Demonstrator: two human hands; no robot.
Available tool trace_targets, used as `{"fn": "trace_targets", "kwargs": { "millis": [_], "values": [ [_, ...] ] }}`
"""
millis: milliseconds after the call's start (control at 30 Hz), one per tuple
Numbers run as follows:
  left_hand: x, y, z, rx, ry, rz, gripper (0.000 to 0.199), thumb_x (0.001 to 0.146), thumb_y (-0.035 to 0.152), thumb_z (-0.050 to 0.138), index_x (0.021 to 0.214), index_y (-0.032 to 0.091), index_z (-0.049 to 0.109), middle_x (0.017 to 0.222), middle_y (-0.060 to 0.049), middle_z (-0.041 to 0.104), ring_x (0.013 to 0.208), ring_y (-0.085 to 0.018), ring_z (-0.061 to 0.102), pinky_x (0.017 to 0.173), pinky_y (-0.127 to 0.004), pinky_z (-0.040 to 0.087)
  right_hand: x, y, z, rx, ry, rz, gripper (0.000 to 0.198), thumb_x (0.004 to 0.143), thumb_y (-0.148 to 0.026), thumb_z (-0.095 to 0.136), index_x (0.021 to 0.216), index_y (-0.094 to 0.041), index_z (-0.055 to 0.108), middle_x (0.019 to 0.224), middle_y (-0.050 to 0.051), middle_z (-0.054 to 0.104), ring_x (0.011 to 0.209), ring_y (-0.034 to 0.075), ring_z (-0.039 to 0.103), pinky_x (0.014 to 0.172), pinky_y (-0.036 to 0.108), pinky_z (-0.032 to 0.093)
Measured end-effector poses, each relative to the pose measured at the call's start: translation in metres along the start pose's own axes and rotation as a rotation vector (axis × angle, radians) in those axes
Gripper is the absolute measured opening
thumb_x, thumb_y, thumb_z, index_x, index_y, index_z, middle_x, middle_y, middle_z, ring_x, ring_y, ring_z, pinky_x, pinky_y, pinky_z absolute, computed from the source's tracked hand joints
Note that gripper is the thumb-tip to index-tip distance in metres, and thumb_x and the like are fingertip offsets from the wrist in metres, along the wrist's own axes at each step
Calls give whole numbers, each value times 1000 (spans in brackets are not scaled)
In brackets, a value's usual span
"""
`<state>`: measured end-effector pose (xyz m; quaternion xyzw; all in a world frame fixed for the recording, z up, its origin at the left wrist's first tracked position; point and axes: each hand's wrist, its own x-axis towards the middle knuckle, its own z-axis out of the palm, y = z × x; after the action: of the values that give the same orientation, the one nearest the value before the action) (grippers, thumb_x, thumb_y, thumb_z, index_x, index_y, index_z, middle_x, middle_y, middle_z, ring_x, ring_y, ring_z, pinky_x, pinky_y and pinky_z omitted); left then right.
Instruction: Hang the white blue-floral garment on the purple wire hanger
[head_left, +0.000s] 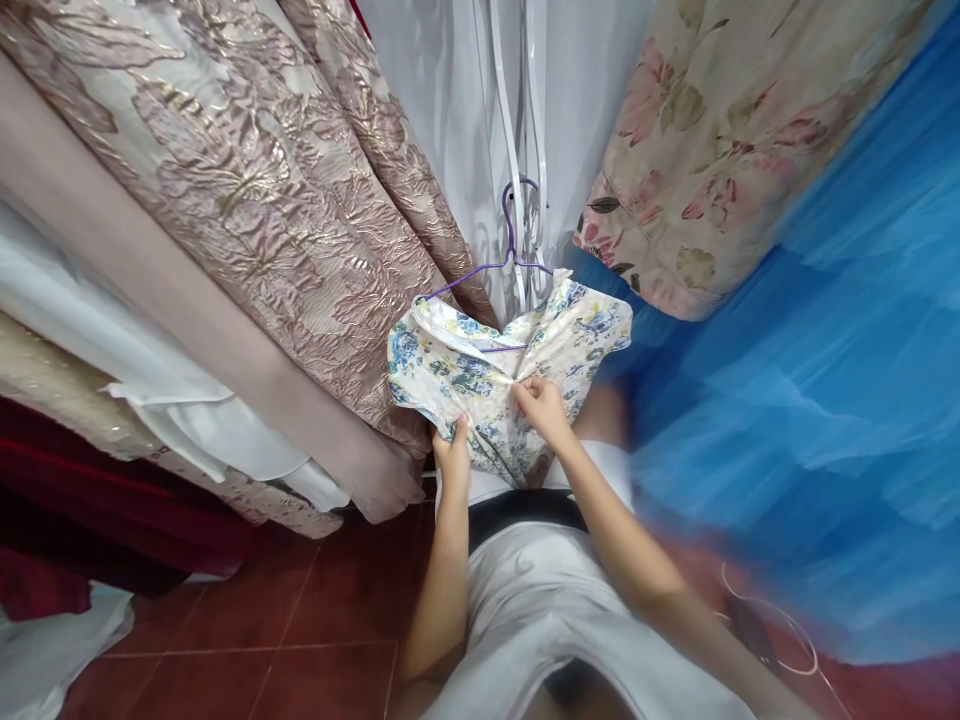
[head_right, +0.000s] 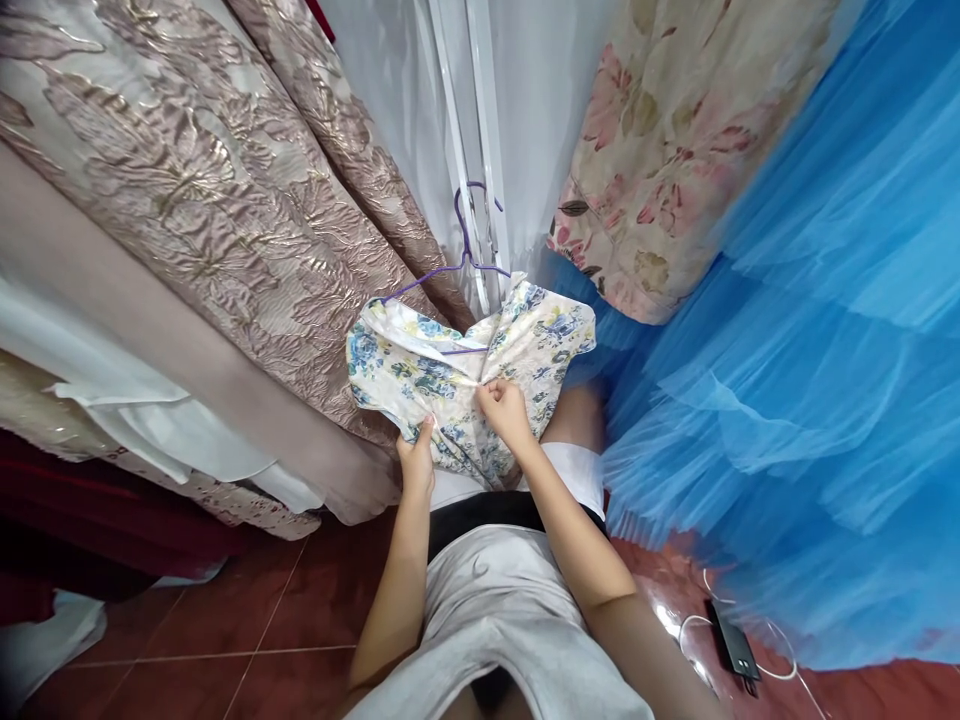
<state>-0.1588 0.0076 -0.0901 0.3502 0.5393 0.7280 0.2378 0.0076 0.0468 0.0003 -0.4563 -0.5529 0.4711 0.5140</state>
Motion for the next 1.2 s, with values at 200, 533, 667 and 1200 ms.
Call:
{"fn": "trace_targets", "kwargs": {
  "millis": [200,533,667,1200],
  "values": [
    [-23,35,15,242,252,553,64,87,35,76,142,17,48,145,-19,50,138,-30,48,115,-45,41,-11,-5,-4,100,-68,49,35,74,-47,65,54,-22,51,44,-1,56,38,10,44,42,24,34],
    [-25,53,73,289,-358,430,7,90,18,60,95,20,65,90,-6,70,86,-22,66,80,-32,50,-27,-17,-20,174,-60,60,29,71,-42,78,60,-18,67,52,4,68,39,11,49,42,24,39],
    [-30,56,75,273,-383,425,3,88,18,61,89,21,62,85,-4,67,82,-21,63,76,-30,47,-32,-25,-19,237,1,62,29,69,-43,79,61,-18,67,52,4,68,37,11,49,40,24,39],
    [-45,49,77,216,-358,469,9,90,17,59,82,20,56,78,-3,63,75,-18,62,75,-29,49,-16,-47,-7,485,87,94,31,63,-37,78,47,-20,57,41,-2,53,34,5,33,35,22,19]
  ]
}}
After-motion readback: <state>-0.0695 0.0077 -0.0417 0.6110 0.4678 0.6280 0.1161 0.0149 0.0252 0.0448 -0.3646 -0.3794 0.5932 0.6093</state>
